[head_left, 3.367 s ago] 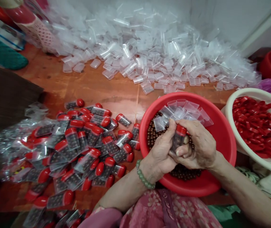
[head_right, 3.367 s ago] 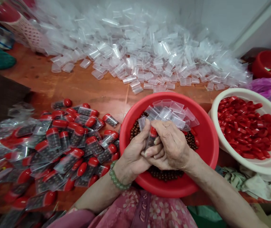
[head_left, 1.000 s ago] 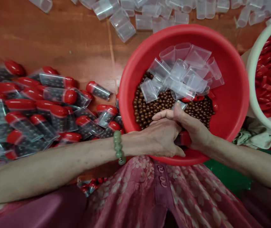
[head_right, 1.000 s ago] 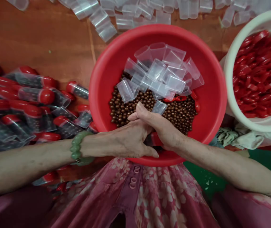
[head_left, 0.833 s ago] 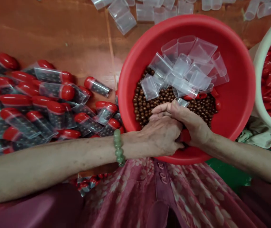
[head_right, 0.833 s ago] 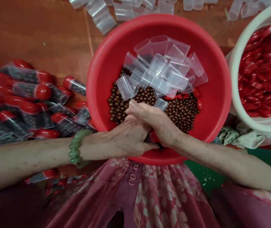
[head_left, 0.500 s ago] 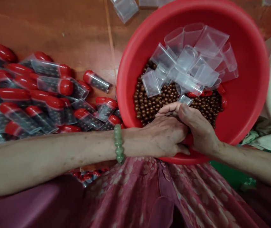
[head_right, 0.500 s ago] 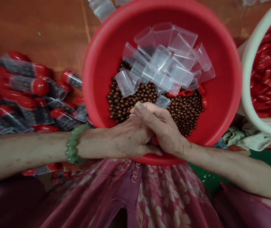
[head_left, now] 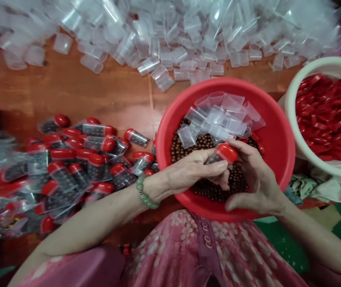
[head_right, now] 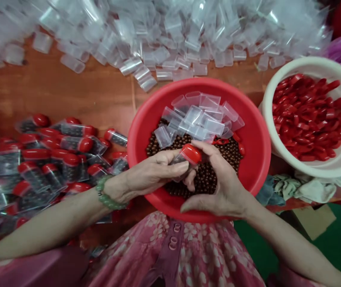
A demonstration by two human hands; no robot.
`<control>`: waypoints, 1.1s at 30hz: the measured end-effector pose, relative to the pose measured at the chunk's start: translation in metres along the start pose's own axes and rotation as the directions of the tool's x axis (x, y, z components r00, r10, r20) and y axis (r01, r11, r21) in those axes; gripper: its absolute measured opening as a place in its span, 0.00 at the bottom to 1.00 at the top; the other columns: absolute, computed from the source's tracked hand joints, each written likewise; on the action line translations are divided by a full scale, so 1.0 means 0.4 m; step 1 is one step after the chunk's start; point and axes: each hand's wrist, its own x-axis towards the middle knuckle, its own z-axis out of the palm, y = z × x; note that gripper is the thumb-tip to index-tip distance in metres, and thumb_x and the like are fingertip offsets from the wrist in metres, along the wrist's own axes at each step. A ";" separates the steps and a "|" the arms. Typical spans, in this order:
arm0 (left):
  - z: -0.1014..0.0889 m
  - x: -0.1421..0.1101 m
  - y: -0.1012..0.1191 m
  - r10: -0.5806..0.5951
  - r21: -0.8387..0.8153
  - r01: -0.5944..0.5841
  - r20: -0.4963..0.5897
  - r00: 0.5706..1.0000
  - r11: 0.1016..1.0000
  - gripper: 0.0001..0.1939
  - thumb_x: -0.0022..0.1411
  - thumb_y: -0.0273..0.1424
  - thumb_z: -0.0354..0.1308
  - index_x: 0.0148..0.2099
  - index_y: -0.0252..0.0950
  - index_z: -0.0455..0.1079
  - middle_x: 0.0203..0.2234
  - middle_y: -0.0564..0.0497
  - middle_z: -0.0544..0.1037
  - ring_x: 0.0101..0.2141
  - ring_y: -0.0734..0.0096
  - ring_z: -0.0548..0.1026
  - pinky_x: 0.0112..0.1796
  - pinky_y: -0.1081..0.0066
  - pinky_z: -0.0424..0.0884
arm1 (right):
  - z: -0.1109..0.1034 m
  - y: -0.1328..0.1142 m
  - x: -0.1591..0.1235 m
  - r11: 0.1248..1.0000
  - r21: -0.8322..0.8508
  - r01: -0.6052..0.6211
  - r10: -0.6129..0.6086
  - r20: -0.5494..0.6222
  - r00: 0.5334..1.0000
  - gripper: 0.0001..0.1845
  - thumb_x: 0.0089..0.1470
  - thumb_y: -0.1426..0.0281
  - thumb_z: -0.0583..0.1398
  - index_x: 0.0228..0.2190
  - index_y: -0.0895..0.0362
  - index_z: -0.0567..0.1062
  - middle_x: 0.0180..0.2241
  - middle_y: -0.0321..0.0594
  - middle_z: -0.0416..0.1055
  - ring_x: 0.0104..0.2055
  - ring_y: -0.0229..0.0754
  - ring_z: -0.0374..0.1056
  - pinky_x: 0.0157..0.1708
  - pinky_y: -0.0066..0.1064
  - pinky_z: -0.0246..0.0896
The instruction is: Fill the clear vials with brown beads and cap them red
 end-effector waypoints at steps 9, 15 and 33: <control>0.052 -0.019 -0.050 0.047 -0.187 -0.067 -0.107 0.993 0.980 0.22 0.63 0.50 0.61 0.38 0.33 0.69 0.29 0.49 0.74 0.29 0.73 0.70 0.33 0.72 0.66 | 0.053 -0.015 0.010 0.733 -0.609 0.302 -0.440 -0.086 0.894 0.52 0.50 0.49 0.69 0.66 0.59 0.56 0.53 0.57 0.72 0.54 0.60 0.73 0.50 0.52 0.73; 0.093 -0.025 -0.083 0.072 -0.237 -0.083 -0.056 0.996 0.968 0.24 0.58 0.51 0.65 0.37 0.33 0.69 0.28 0.50 0.72 0.31 0.72 0.71 0.36 0.71 0.67 | 0.065 -0.012 -0.018 0.648 -0.676 0.351 -0.579 -0.139 0.803 0.45 0.51 0.55 0.68 0.64 0.56 0.59 0.48 0.54 0.75 0.47 0.58 0.75 0.44 0.49 0.74; 0.112 -0.119 -0.062 0.434 0.223 -0.377 -0.341 0.834 0.899 0.23 0.61 0.53 0.60 0.40 0.37 0.65 0.29 0.53 0.69 0.31 0.72 0.69 0.38 0.69 0.71 | 0.032 -0.024 0.019 0.456 -0.726 0.515 -0.600 0.177 0.780 0.59 0.54 0.53 0.66 0.73 0.52 0.39 0.56 0.56 0.72 0.49 0.64 0.74 0.43 0.55 0.75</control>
